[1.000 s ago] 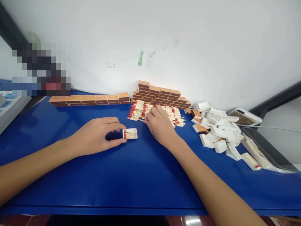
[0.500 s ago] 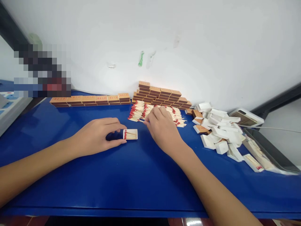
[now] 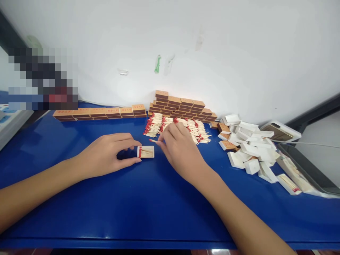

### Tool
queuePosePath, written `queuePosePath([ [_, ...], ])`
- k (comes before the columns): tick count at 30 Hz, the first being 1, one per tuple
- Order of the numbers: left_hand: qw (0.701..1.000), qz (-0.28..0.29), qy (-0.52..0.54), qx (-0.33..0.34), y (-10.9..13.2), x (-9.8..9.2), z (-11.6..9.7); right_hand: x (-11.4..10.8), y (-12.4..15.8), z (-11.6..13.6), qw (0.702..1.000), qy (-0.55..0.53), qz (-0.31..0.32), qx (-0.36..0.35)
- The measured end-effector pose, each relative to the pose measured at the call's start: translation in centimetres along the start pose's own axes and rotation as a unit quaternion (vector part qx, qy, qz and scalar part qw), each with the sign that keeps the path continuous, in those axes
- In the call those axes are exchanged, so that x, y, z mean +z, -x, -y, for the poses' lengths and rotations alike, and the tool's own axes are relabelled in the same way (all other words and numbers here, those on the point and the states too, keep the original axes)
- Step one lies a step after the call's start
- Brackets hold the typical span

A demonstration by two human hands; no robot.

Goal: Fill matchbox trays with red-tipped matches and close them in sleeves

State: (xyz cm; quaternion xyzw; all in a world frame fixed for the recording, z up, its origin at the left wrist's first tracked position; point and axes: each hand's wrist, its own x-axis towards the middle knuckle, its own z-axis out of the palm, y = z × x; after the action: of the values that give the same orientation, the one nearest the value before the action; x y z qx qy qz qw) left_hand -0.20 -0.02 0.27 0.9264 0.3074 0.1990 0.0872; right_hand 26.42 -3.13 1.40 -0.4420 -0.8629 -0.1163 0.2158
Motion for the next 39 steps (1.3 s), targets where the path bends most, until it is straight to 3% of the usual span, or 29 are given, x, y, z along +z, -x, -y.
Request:
queuePosePath([
  [12,1.0,-0.006,-0.009,0.007,0.0,0.0,-0.1,1.2,0.3,2.1,0.996,0.016,0.055,-0.072],
  [32,1.0,0.004,-0.011,-0.003,0.0,-0.3,-0.3,0.4,0.4,2.3,0.993,-0.095,0.062,-0.029],
  [39,1.0,0.019,0.015,0.005,0.0,-0.4,-0.6,0.7,0.2,1.3,0.988,-0.148,0.011,0.04],
])
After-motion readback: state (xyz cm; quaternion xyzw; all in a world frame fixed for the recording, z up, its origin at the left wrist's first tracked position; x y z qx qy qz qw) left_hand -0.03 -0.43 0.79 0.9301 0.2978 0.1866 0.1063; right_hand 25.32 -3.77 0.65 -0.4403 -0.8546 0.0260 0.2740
